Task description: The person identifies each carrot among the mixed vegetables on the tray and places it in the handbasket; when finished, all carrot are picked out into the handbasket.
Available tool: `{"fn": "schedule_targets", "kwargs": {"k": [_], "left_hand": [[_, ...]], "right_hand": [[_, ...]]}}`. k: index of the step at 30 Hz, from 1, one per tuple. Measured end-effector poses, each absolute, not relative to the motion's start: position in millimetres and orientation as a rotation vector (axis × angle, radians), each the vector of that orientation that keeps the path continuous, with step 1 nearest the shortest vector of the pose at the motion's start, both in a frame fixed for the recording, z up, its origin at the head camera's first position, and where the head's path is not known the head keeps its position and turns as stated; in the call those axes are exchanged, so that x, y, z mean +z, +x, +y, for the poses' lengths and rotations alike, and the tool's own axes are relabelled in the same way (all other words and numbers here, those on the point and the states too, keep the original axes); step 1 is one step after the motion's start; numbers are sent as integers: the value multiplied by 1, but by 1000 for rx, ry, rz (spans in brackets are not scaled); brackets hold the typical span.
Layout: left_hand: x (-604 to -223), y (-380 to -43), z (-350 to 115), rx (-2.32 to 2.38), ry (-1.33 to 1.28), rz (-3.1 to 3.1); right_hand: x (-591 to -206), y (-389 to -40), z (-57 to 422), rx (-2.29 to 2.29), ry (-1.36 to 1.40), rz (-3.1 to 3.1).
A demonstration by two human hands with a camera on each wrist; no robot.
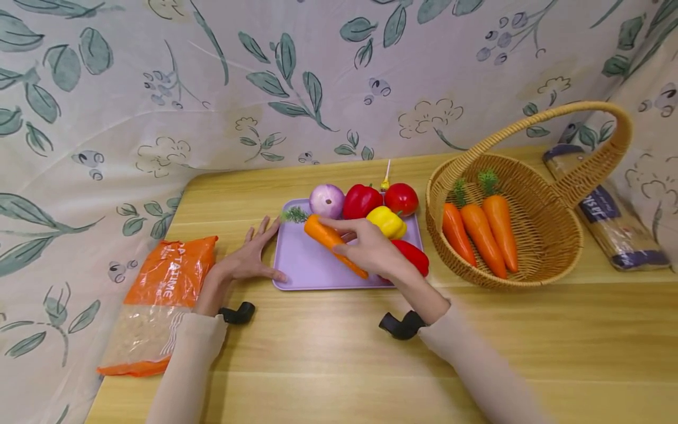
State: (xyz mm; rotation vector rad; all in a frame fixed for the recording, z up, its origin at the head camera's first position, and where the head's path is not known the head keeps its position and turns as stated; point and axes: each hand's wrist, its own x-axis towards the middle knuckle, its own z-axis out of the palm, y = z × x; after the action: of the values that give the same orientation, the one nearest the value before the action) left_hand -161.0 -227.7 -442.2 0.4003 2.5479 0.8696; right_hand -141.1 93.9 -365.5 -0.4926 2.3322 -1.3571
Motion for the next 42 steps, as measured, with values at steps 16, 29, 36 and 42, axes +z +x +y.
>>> {"fn": "schedule_targets", "kwargs": {"k": [16, 29, 36, 42], "left_hand": [[-445, -161, -229, 869, 452, 2556], [-443, -158, -230, 875, 430, 2555], [-443, -160, -230, 864, 443, 2561], [-442, -161, -229, 869, 455, 2559]], "right_hand": [[-333, -87, 235, -1267, -508, 2304], [-360, -71, 376, -1036, -335, 2815], [-372, -100, 410, -1045, -119, 2882], [-371, -117, 390, -1471, 153, 2902]]}}
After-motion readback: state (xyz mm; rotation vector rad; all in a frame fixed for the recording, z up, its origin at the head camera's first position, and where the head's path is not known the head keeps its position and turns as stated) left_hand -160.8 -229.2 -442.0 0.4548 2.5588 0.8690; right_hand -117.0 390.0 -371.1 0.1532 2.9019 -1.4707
